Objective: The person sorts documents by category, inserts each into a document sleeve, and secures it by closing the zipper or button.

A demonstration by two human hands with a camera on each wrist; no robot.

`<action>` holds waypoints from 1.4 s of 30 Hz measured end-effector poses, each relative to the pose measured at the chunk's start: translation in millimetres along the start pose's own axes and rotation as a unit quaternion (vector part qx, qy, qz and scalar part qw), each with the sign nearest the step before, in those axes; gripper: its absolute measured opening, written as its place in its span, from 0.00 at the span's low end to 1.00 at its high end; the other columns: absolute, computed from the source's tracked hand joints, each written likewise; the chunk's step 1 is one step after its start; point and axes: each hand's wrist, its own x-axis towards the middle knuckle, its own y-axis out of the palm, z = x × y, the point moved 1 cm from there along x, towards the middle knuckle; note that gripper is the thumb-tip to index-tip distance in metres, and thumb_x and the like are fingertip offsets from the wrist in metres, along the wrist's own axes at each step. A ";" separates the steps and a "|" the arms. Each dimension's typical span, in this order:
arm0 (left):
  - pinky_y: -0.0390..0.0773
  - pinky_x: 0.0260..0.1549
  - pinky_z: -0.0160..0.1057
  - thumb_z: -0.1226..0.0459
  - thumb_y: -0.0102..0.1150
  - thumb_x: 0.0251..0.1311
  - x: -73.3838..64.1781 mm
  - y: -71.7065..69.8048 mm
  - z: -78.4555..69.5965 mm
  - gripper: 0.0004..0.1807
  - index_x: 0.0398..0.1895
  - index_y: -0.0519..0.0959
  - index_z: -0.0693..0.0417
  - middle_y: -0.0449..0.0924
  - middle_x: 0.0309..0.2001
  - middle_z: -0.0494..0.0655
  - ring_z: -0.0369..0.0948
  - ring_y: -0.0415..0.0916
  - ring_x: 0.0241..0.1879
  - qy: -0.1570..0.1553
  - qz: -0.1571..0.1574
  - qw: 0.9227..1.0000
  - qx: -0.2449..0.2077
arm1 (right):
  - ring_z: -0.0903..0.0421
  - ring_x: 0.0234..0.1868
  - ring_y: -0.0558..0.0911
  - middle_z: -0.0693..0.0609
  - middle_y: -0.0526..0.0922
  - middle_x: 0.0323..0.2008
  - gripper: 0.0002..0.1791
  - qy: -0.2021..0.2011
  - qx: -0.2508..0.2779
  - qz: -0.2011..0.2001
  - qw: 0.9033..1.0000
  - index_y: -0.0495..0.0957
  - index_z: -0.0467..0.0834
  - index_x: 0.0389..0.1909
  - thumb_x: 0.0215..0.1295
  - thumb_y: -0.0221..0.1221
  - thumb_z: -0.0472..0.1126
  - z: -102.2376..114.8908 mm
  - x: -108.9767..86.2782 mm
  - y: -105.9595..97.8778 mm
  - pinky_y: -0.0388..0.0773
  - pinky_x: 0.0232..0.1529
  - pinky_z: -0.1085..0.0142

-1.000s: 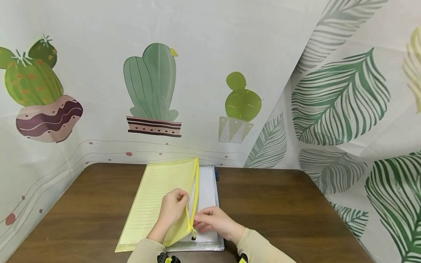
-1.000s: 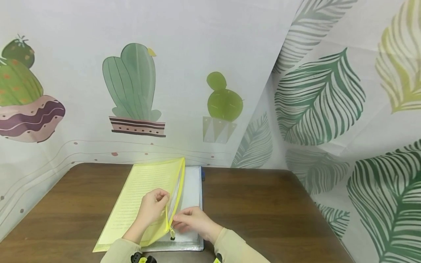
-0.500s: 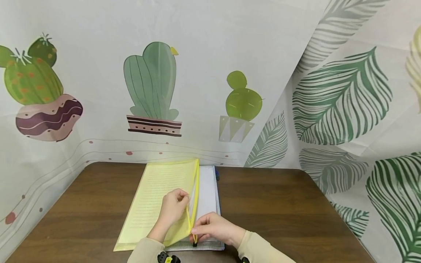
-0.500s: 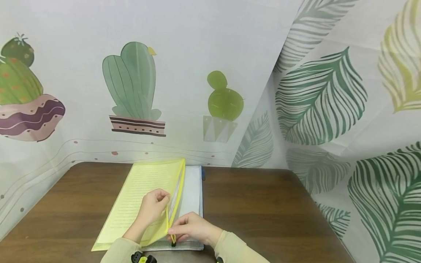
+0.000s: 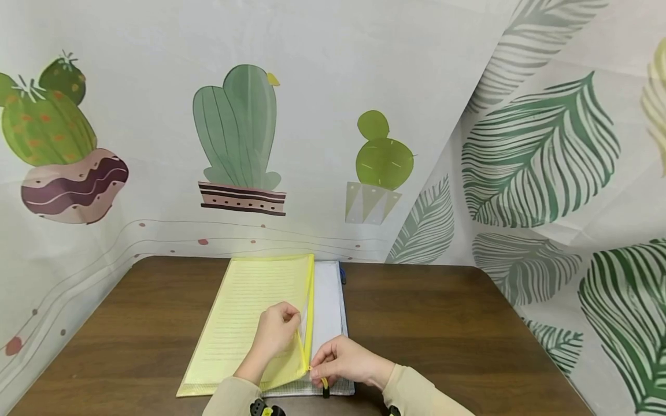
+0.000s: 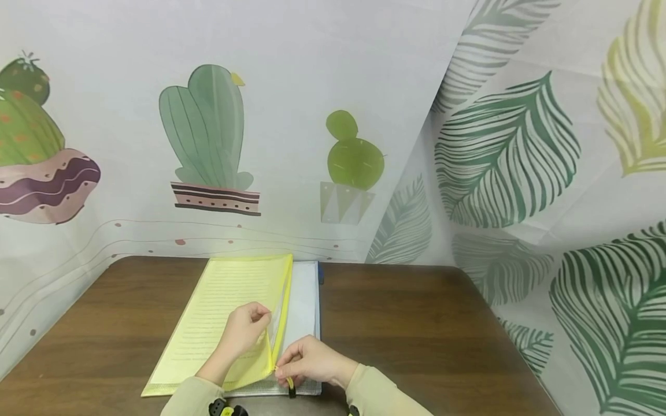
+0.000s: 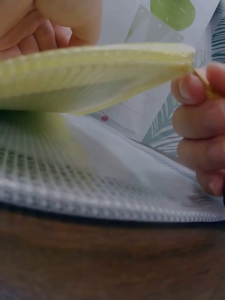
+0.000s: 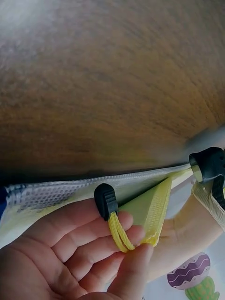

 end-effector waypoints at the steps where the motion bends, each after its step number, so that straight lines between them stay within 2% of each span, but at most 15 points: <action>1: 0.74 0.25 0.32 0.69 0.56 0.55 -0.3 0.0 -0.4 0.04 0.29 0.81 0.59 0.81 0.25 0.46 0.35 0.72 0.25 0.002 0.002 1.000 0.003 | 0.64 0.24 0.80 0.47 0.85 0.24 0.15 -0.002 0.001 0.000 1.000 0.77 0.23 0.36 0.59 0.62 0.35 -0.5 0.1 -0.4 0.77 0.24 0.72; 4: 0.77 0.29 0.35 0.68 0.56 0.56 -1.0 0.0 -0.3 0.05 0.30 0.81 0.60 0.83 0.28 0.48 0.37 0.75 0.28 0.005 0.019 1.000 0.012 | 0.63 0.23 0.81 0.42 0.86 0.27 0.15 -0.011 0.007 -0.005 1.000 0.76 0.23 0.36 0.58 0.62 0.34 -2.7 0.5 -1.2 0.78 0.24 0.71; 7: 0.79 0.33 0.40 0.65 0.58 0.58 -1.9 -0.9 0.3 0.07 0.34 0.81 0.61 0.84 0.33 0.50 0.41 0.79 0.34 0.004 0.052 0.998 0.017 | 0.63 0.23 0.82 0.46 0.86 0.25 0.16 -0.020 0.022 -0.010 1.000 0.75 0.21 0.35 0.58 0.62 0.34 -5.7 0.7 -1.6 0.79 0.24 0.71; 10: 0.79 0.42 0.49 0.61 0.61 0.57 -2.5 -3.6 1.6 0.13 0.39 0.81 0.63 0.83 0.40 0.55 0.49 0.79 0.43 0.016 0.103 0.994 0.032 | 0.63 0.22 0.81 0.53 0.85 0.23 0.17 -0.022 0.047 -0.010 0.999 0.73 0.19 0.36 0.57 0.63 0.33 -8.3 0.9 -2.1 0.79 0.23 0.72; 13: 0.74 0.51 0.58 0.58 0.64 0.53 -3.8 -7.9 1.2 0.23 0.46 0.78 0.66 0.79 0.50 0.62 0.58 0.75 0.52 0.037 0.173 0.983 0.041 | 0.64 0.22 0.81 0.55 0.84 0.22 0.18 -0.012 0.067 -0.011 0.998 0.73 0.19 0.37 0.56 0.63 0.33 -9.9 0.9 -3.0 0.78 0.22 0.72; 16: 0.66 0.57 0.62 0.55 0.69 0.47 -6.0 -11.0 0.6 0.34 0.53 0.74 0.70 0.72 0.58 0.67 0.63 0.68 0.59 0.052 0.244 0.968 0.040 | 0.64 0.22 0.81 0.55 0.84 0.21 0.13 0.007 0.079 -0.015 0.997 0.77 0.25 0.33 0.55 0.63 0.34 -9.9 0.5 -4.1 0.78 0.21 0.73; 18: 0.62 0.60 0.63 0.54 0.71 0.43 -7.8 -12.0 0.3 0.39 0.56 0.72 0.71 0.66 0.62 0.70 0.65 0.64 0.62 0.054 0.276 0.959 0.040 | 0.63 0.22 0.82 0.55 0.84 0.21 0.08 0.017 0.081 -0.015 0.996 0.79 0.32 0.30 0.55 0.64 0.35 -9.6 0.1 -4.3 0.78 0.21 0.73; 20: 0.58 0.62 0.64 0.53 0.73 0.39 -9.5 -12.0 0.2 0.44 0.58 0.70 0.72 0.61 0.65 0.70 0.65 0.58 0.65 0.048 0.296 0.953 0.044 | 0.63 0.21 0.82 0.54 0.84 0.21 0.04 0.023 0.084 -0.015 0.996 0.80 0.38 0.28 0.55 0.64 0.35 -9.3 -0.2 -4.1 0.78 0.21 0.73; 25: 0.52 0.64 0.66 0.54 0.77 0.33 -11.9 -12.3 -1.7 0.50 0.61 0.67 0.70 0.55 0.69 0.70 0.67 0.48 0.68 0.032 0.322 0.945 0.055 | 0.62 0.21 0.82 0.53 0.83 0.20 0.02 0.036 0.085 -0.022 0.996 0.79 0.39 0.25 0.52 0.63 0.34 -9.9 -0.6 -2.7 0.78 0.20 0.73; 29: 0.51 0.64 0.66 0.54 0.79 0.32 -12.2 -12.7 -2.9 0.51 0.61 0.67 0.70 0.54 0.69 0.69 0.67 0.46 0.69 0.027 0.333 0.940 0.063 | 0.62 0.21 0.82 0.52 0.83 0.18 0.02 0.048 0.089 -0.034 0.994 0.79 0.39 0.24 0.50 0.62 0.33 -11.0 -0.6 -0.9 0.78 0.20 0.73; 34: 0.51 0.65 0.65 0.56 0.79 0.32 -14.5 -12.1 -3.7 0.50 0.61 0.67 0.69 0.53 0.69 0.70 0.66 0.46 0.70 0.028 0.332 0.940 0.071 | 0.61 0.20 0.82 0.51 0.82 0.17 0.02 0.055 0.096 -0.060 0.992 0.79 0.36 0.23 0.49 0.62 0.32 -12.0 -1.0 2.5 0.78 0.20 0.72; 42: 0.56 0.63 0.63 0.57 0.80 0.30 -18.3 -11.2 -5.0 0.50 0.59 0.67 0.68 0.54 0.68 0.70 0.65 0.53 0.67 0.043 0.324 0.941 0.093 | 0.59 0.20 0.82 0.50 0.82 0.16 0.05 0.062 0.098 -0.100 0.988 0.78 0.29 0.26 0.48 0.60 0.29 -13.7 -2.7 8.4 0.79 0.20 0.71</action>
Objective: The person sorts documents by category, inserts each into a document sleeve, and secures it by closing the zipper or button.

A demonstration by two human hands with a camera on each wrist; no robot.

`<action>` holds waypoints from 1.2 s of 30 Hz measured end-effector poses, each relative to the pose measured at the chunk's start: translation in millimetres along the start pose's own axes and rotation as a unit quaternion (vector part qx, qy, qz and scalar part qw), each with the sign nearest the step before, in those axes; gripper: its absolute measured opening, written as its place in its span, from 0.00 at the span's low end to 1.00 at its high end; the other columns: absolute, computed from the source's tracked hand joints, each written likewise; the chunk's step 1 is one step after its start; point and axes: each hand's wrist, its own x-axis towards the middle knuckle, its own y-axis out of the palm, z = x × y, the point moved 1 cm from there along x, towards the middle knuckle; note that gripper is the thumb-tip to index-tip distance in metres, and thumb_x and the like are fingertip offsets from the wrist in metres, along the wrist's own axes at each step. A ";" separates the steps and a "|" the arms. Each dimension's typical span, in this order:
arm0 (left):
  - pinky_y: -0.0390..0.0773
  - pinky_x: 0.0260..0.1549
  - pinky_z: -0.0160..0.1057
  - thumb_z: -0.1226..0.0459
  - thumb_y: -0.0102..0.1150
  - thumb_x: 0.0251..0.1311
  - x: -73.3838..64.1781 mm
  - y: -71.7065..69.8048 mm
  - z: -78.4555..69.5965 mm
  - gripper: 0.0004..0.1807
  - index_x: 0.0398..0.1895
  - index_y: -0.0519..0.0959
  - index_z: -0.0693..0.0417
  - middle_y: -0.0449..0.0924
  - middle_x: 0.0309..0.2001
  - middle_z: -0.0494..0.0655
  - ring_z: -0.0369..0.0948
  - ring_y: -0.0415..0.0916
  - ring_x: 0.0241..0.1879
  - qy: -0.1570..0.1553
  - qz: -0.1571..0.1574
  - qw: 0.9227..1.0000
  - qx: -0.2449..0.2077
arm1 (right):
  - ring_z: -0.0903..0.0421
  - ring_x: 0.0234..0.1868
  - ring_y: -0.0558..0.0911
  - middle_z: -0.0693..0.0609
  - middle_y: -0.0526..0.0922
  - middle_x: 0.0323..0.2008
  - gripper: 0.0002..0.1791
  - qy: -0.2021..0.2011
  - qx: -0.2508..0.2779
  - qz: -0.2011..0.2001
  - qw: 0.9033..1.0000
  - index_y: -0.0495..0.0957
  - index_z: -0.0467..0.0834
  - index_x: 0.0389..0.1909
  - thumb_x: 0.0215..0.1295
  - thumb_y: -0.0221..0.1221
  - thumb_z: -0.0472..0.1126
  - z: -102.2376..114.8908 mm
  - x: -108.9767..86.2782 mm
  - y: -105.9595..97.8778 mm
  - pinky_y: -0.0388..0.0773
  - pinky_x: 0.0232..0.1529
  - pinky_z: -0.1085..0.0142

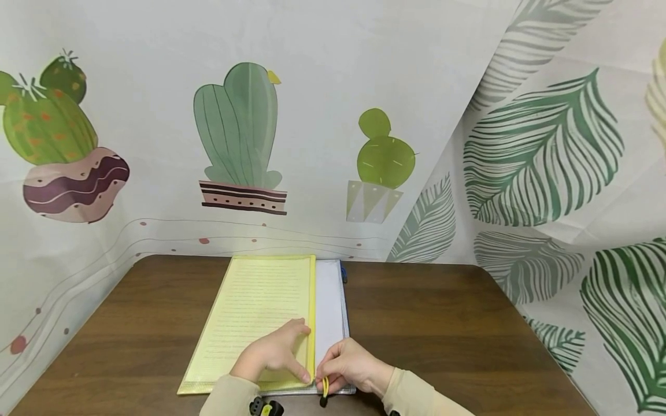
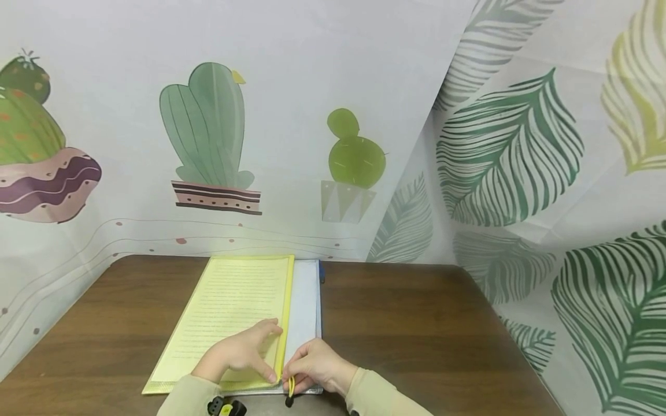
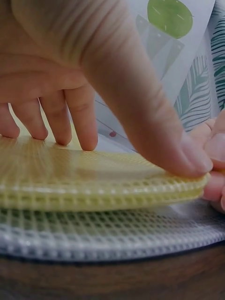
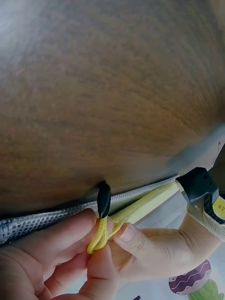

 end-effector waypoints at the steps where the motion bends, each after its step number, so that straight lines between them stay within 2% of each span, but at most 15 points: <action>1: 0.57 0.63 0.63 0.56 0.80 0.29 -0.1 0.1 -0.1 0.50 0.59 0.67 0.67 0.54 0.68 0.70 0.65 0.53 0.67 0.000 -0.002 1.000 0.003 | 0.59 0.20 0.82 0.50 0.82 0.16 0.05 -0.001 0.000 -0.003 1.000 0.78 0.28 0.26 0.48 0.60 0.29 -0.1 -0.5 0.5 0.79 0.19 0.71; 7: 0.58 0.63 0.62 0.56 0.80 0.27 0.5 1.7 0.0 0.50 0.58 0.68 0.66 0.56 0.67 0.68 0.63 0.53 0.68 0.002 -0.008 1.000 0.015 | 0.60 0.19 0.82 0.50 0.82 0.15 0.00 -0.003 -0.001 -0.021 1.000 0.79 0.33 0.23 0.48 0.60 0.27 -0.9 -1.1 2.6 0.78 0.18 0.72; 13: 0.60 0.62 0.61 0.55 0.81 0.26 1.6 2.5 -0.7 0.50 0.57 0.68 0.66 0.59 0.67 0.66 0.62 0.55 0.67 0.004 -0.010 1.000 0.022 | 0.61 0.18 0.82 0.49 0.82 0.15 0.04 -0.003 -0.015 -0.040 0.999 0.78 0.36 0.20 0.47 0.58 0.26 -0.2 -0.8 4.3 0.77 0.17 0.73; 26: 0.60 0.62 0.61 0.56 0.81 0.24 1.5 3.6 -2.6 0.50 0.56 0.68 0.66 0.59 0.66 0.66 0.62 0.56 0.67 0.002 -0.017 0.999 0.032 | 0.60 0.18 0.82 0.43 0.84 0.19 0.03 -0.021 -0.019 -0.064 0.998 0.78 0.35 0.20 0.46 0.59 0.26 -1.2 0.3 6.6 0.79 0.19 0.70; 36: 0.61 0.62 0.61 0.56 0.81 0.23 1.1 3.7 -3.2 0.52 0.57 0.67 0.66 0.59 0.66 0.67 0.61 0.56 0.67 0.004 -0.023 0.999 0.039 | 0.60 0.18 0.82 0.42 0.84 0.19 0.03 -0.027 -0.033 -0.089 0.995 0.80 0.33 0.21 0.44 0.59 0.25 -0.3 3.6 8.5 0.80 0.19 0.69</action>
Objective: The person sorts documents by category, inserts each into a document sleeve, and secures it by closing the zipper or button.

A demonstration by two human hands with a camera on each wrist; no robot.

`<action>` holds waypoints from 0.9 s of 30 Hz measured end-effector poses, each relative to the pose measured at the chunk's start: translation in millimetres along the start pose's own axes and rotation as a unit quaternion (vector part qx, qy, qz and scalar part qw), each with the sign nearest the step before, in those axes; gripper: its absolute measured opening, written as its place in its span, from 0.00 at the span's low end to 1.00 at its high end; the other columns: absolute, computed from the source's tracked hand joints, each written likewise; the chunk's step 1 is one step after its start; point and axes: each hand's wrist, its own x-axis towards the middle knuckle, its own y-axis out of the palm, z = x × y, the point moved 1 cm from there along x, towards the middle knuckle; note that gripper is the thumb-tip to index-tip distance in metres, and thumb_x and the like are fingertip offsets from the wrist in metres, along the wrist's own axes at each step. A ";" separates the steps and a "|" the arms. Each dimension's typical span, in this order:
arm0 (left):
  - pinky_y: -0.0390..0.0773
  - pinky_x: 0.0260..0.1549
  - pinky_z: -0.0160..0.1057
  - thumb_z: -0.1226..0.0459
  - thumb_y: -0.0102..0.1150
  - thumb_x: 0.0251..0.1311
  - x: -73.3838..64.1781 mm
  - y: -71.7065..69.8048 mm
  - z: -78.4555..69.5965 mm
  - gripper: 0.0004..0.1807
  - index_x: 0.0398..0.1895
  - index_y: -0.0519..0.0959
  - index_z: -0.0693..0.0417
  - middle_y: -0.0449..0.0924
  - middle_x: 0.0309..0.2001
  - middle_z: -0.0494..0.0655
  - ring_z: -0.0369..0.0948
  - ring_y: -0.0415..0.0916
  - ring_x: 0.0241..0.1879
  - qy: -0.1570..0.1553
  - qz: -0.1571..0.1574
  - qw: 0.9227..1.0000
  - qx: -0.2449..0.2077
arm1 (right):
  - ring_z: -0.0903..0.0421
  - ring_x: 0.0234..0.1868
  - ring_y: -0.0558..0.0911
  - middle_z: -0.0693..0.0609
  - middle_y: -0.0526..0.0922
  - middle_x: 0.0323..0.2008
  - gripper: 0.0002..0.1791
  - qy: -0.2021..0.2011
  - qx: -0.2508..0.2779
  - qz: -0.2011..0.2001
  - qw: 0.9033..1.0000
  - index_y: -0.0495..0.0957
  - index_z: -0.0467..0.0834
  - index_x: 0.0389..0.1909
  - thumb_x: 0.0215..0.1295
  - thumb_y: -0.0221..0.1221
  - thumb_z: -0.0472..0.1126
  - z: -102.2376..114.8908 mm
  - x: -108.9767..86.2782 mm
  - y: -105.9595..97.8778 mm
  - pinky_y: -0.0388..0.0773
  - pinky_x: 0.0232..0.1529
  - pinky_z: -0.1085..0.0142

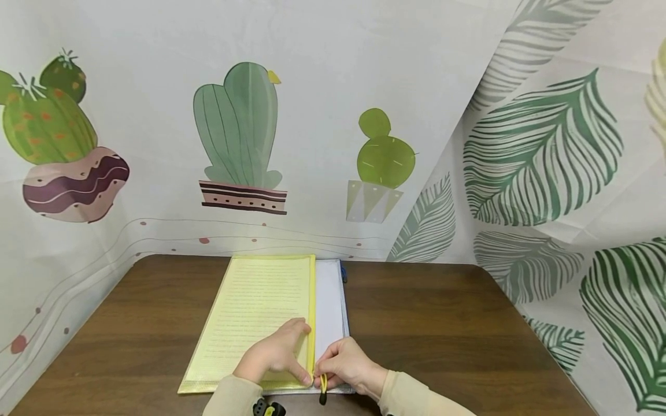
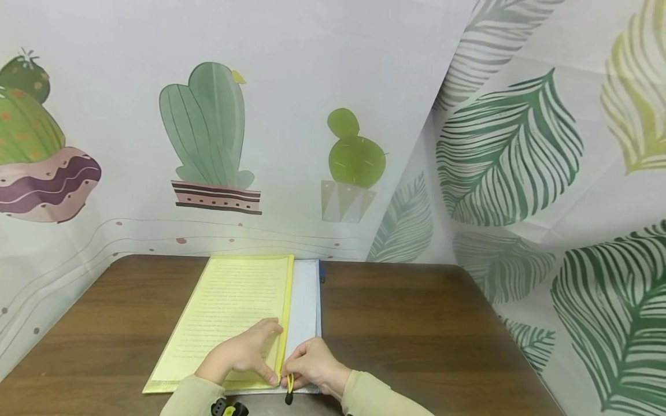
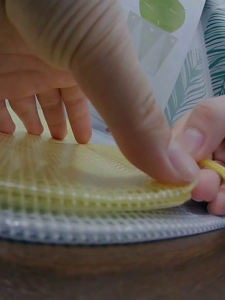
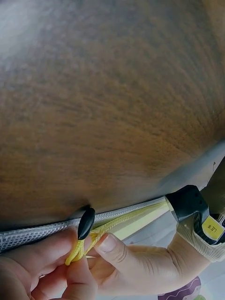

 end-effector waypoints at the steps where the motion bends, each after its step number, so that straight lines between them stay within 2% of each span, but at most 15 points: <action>1: 0.61 0.62 0.60 0.56 0.81 0.23 0.1 0.4 0.2 0.52 0.57 0.67 0.66 0.59 0.66 0.66 0.61 0.56 0.67 0.000 0.000 1.000 0.002 | 0.60 0.18 0.82 0.43 0.84 0.19 0.02 -0.001 -0.003 -0.005 1.000 0.80 0.32 0.21 0.44 0.60 0.25 0.5 0.8 0.0 0.80 0.19 0.69; 8: 0.61 0.63 0.59 0.55 0.82 0.22 0.3 2.2 -0.2 0.54 0.59 0.66 0.65 0.60 0.66 0.65 0.60 0.56 0.67 -0.003 -0.001 1.000 0.012 | 0.62 0.17 0.80 0.48 0.83 0.16 0.03 -0.002 -0.007 -0.038 0.999 0.80 0.30 0.22 0.44 0.62 0.27 3.6 7.1 -2.1 0.79 0.19 0.71; 17: 0.62 0.63 0.58 0.54 0.82 0.22 0.4 2.1 0.0 0.55 0.59 0.65 0.65 0.62 0.64 0.64 0.59 0.58 0.66 0.002 -0.006 1.000 0.030 | 0.60 0.19 0.82 0.48 0.83 0.17 0.01 -0.003 0.008 -0.046 0.999 0.80 0.32 0.21 0.45 0.63 0.27 5.9 11.7 -4.2 0.80 0.21 0.69; 27: 0.62 0.63 0.58 0.54 0.82 0.21 0.1 1.7 -0.4 0.55 0.59 0.65 0.65 0.61 0.65 0.64 0.59 0.57 0.66 -0.001 -0.003 1.000 0.023 | 0.60 0.19 0.82 0.48 0.83 0.17 0.01 -0.002 0.006 -0.050 0.999 0.80 0.33 0.21 0.46 0.61 0.28 4.8 15.5 -5.5 0.81 0.22 0.68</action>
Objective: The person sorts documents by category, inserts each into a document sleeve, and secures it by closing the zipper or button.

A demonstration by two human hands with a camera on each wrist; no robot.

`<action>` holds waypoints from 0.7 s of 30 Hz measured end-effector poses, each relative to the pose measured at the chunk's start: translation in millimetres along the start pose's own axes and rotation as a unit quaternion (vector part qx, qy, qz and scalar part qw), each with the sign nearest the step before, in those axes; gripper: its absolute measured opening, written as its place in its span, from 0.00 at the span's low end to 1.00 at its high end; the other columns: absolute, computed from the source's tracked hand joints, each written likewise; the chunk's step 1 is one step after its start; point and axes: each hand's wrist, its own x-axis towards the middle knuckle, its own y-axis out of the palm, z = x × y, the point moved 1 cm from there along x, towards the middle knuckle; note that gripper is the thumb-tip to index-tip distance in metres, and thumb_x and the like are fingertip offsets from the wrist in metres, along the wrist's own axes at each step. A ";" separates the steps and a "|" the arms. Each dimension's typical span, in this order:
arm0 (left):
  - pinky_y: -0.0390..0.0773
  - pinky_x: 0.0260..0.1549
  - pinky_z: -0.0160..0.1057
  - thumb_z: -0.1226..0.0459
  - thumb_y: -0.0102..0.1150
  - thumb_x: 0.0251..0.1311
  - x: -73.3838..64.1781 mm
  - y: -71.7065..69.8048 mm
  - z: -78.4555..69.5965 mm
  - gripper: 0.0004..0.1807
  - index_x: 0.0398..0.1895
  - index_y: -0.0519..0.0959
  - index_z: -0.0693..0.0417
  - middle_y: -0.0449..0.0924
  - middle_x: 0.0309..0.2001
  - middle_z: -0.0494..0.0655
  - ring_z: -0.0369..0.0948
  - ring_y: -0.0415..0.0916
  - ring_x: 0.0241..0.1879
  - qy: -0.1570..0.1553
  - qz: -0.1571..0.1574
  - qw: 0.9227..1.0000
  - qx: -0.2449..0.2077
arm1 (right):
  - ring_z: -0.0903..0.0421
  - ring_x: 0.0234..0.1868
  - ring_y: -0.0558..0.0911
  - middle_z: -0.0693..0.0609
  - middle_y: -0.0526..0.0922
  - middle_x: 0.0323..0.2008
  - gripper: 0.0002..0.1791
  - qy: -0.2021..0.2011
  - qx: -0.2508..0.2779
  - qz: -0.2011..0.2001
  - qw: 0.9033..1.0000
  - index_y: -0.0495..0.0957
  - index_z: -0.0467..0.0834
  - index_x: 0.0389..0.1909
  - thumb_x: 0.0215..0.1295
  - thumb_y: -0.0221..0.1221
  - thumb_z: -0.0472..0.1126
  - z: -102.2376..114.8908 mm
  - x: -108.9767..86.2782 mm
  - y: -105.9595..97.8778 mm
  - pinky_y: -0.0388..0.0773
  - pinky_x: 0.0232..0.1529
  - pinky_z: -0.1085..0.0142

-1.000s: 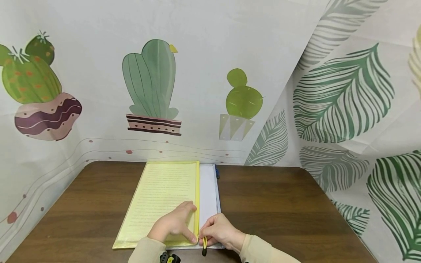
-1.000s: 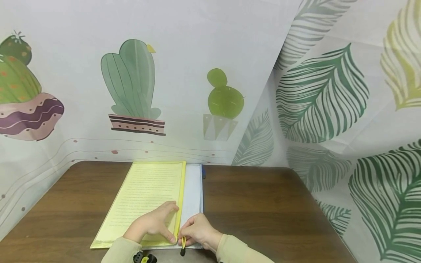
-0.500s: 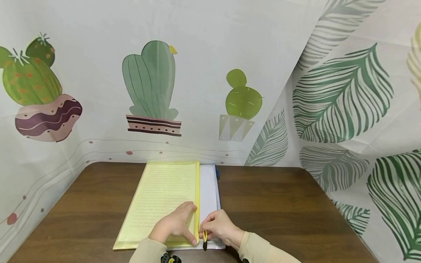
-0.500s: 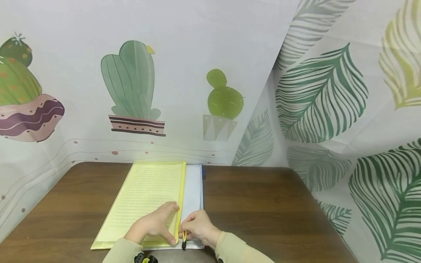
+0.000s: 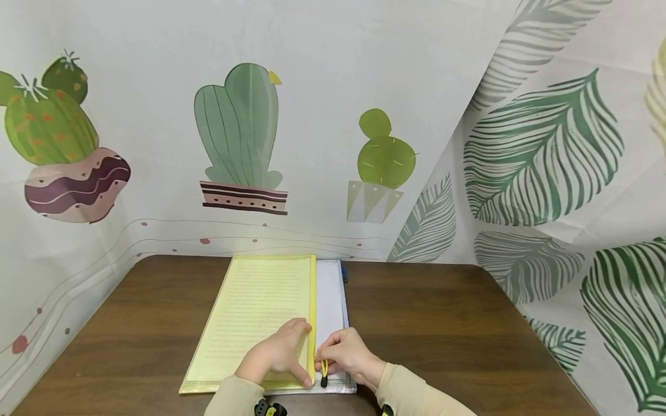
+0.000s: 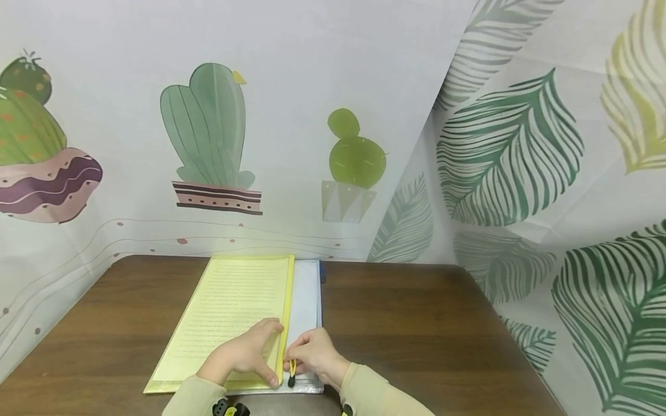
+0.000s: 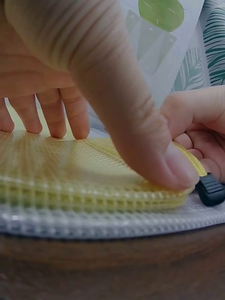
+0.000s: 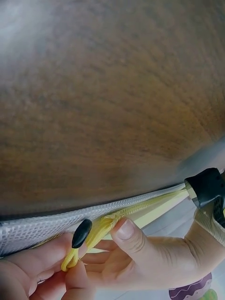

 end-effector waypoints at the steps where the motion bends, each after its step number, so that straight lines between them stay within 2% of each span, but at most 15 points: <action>1: 0.62 0.63 0.58 0.53 0.82 0.21 -0.1 0.1 0.2 0.55 0.59 0.65 0.65 0.61 0.65 0.64 0.59 0.57 0.66 0.000 0.000 1.000 -0.001 | 0.60 0.19 0.82 0.48 0.83 0.17 0.01 -0.001 0.001 -0.001 1.000 0.80 0.33 0.21 0.46 0.61 0.28 0.0 0.6 0.1 0.81 0.22 0.68; 9: 0.61 0.63 0.58 0.53 0.82 0.22 0.2 -0.5 1.0 0.57 0.60 0.64 0.66 0.60 0.65 0.64 0.59 0.57 0.66 0.001 -0.001 1.000 -0.001 | 0.60 0.19 0.82 0.48 0.83 0.17 0.06 -0.004 0.004 0.000 1.000 0.80 0.29 0.26 0.47 0.61 0.30 1.0 4.6 -0.5 0.81 0.23 0.67; 21: 0.62 0.63 0.58 0.53 0.82 0.21 -0.5 0.8 -0.8 0.62 0.64 0.60 0.68 0.59 0.66 0.63 0.59 0.56 0.67 -0.004 -0.004 1.000 0.002 | 0.59 0.19 0.81 0.50 0.82 0.15 0.04 -0.008 0.003 -0.010 1.000 0.80 0.31 0.24 0.45 0.60 0.30 1.6 10.3 0.0 0.82 0.23 0.66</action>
